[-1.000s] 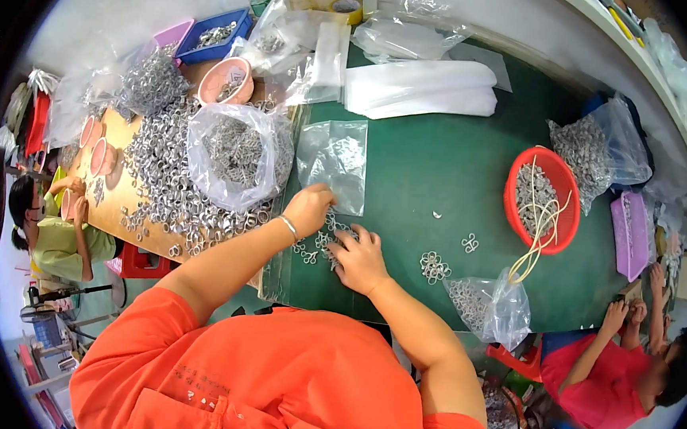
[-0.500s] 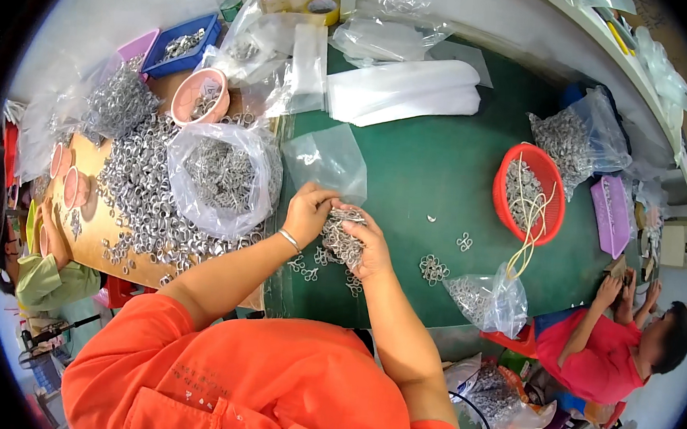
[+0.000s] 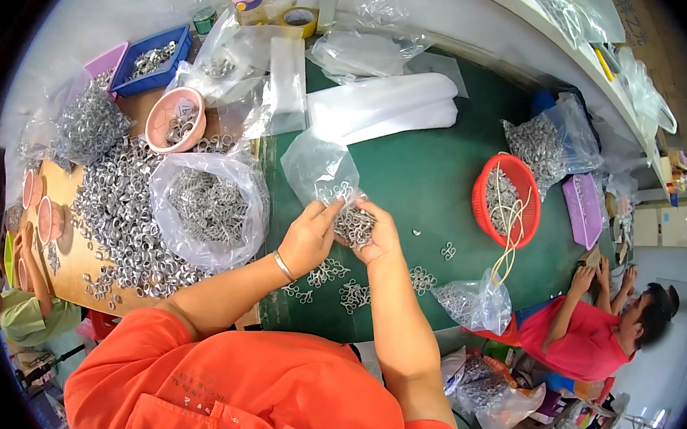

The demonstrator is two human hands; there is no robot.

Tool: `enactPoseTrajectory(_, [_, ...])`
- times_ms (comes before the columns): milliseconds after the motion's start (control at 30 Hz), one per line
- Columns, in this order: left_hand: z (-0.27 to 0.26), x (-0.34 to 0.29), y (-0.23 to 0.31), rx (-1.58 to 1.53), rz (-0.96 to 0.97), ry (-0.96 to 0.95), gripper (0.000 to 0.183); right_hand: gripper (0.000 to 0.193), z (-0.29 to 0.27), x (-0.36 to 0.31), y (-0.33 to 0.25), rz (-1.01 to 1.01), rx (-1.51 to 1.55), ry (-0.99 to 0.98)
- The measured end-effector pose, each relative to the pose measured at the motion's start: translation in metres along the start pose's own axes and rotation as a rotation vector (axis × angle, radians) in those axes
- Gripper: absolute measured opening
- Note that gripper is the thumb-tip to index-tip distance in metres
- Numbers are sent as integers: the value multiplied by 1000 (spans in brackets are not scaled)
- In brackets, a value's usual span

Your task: The person detaches metal pieces from sprues by hand and packs the separated pieces into plastic bags.

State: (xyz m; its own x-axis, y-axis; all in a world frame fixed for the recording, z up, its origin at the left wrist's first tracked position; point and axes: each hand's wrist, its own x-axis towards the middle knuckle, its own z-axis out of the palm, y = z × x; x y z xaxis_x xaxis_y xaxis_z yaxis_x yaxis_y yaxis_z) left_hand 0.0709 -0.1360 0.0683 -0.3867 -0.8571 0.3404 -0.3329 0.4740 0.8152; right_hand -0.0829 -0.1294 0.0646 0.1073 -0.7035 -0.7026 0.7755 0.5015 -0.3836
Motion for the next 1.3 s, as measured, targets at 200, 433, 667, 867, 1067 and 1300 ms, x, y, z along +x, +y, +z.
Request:
enactPoseTrajectory(200, [-5,17,-9,72,-90,47,50,22,19,17,-4,-112,124,77])
enactPoseTrajectory(433, [-21,36,-3,-295,-499,114,46,25,62,6,-14,-62,-259,-62])
enactPoseTrajectory(667, [-55,54,-5,-154,-470,3,37,19,56,-23,-27,-633,-1301,71])
enactPoseTrajectory(867, [-71,52,-30,-544,-550,51,29,32,-40,-40,20,-930,-1645,14])
enactPoseTrajectory(1067, [-59,63,-71,267,-291,-63,32,106,-81,-62,99,-892,-1838,-130])
enactPoseTrajectory(1300, [-5,84,-100,748,-416,-521,31,33,-60,-20,126,-1276,-1931,-131])
